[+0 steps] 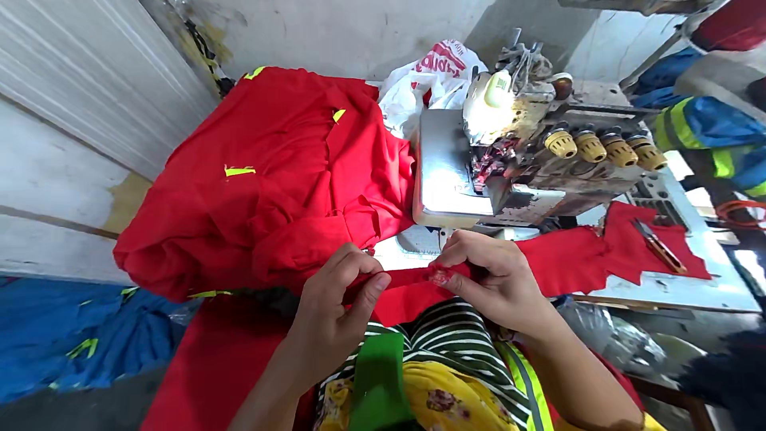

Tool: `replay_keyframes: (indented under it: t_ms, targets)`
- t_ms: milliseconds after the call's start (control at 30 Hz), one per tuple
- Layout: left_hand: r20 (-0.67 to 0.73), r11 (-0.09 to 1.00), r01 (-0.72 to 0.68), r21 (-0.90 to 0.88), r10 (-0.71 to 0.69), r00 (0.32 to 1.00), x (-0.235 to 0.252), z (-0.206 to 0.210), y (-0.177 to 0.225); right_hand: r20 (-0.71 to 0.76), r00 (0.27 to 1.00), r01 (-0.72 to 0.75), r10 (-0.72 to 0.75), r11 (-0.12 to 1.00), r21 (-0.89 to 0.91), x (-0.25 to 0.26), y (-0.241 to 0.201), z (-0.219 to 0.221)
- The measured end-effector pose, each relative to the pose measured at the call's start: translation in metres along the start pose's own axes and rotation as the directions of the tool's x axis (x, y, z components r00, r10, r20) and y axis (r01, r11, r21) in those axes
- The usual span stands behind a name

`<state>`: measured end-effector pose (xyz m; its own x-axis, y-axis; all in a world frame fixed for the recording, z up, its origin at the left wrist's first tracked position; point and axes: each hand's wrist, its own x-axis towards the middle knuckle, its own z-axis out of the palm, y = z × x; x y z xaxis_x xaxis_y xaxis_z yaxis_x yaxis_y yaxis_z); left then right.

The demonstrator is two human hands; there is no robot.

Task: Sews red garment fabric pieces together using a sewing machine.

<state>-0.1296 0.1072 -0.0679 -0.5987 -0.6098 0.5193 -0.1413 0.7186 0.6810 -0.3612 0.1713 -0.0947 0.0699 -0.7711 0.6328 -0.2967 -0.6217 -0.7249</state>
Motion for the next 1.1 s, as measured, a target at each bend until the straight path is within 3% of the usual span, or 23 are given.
replay_keyframes:
  t_ms: [333,500,633,700,767,833,900,967,1033,1100]
  targets:
    - [-0.086,0.980,-0.002,0.201,0.020,0.996,-0.016,-0.003,0.002,0.036,0.999,0.006,-0.008,0.998,0.056,0.002,0.002,0.011]
    - [-0.156,0.965,0.122,0.234,-0.086,0.984,-0.046,-0.005,-0.003,0.114,0.993,-0.031,0.021,0.996,0.085,0.003,0.015,0.030]
    - [-0.221,0.901,0.260,0.348,-0.191,0.956,-0.041,-0.018,-0.034,0.161,0.985,-0.060,0.068,0.997,-0.057,0.034,0.053,0.056]
    - [-0.161,0.867,0.283,0.411,-0.236,0.958,-0.022,-0.029,-0.053,0.171,0.976,-0.105,0.135,0.979,-0.177,0.059,0.076,0.068]
    - [-0.049,0.846,0.314,0.430,-0.326,0.944,0.001,-0.036,-0.072,0.262,0.923,-0.208,0.280,0.940,-0.271,0.083,0.096,0.074]
    - [0.122,0.791,0.383,0.476,-0.491,0.863,0.023,-0.043,-0.086,0.382,0.810,-0.302,0.445,0.875,-0.378,0.103,0.108,0.077]
    - [0.296,0.675,0.458,0.578,-0.697,0.654,0.047,-0.050,-0.090,0.461,0.692,-0.332,0.555,0.812,-0.480,0.116,0.112,0.081]
    - [0.348,0.619,0.469,0.630,-0.765,0.542,0.055,-0.052,-0.093,0.495,0.614,-0.339,0.615,0.772,-0.537,0.120,0.110,0.083]
    - [0.352,0.612,0.474,0.633,-0.773,0.528,0.054,-0.054,-0.093,0.498,0.600,-0.347,0.626,0.764,-0.544,0.121,0.107,0.083]
    - [0.323,0.645,0.468,0.605,-0.735,0.596,0.047,-0.056,-0.092,0.491,0.641,-0.328,0.590,0.789,-0.520,0.118,0.104,0.080]
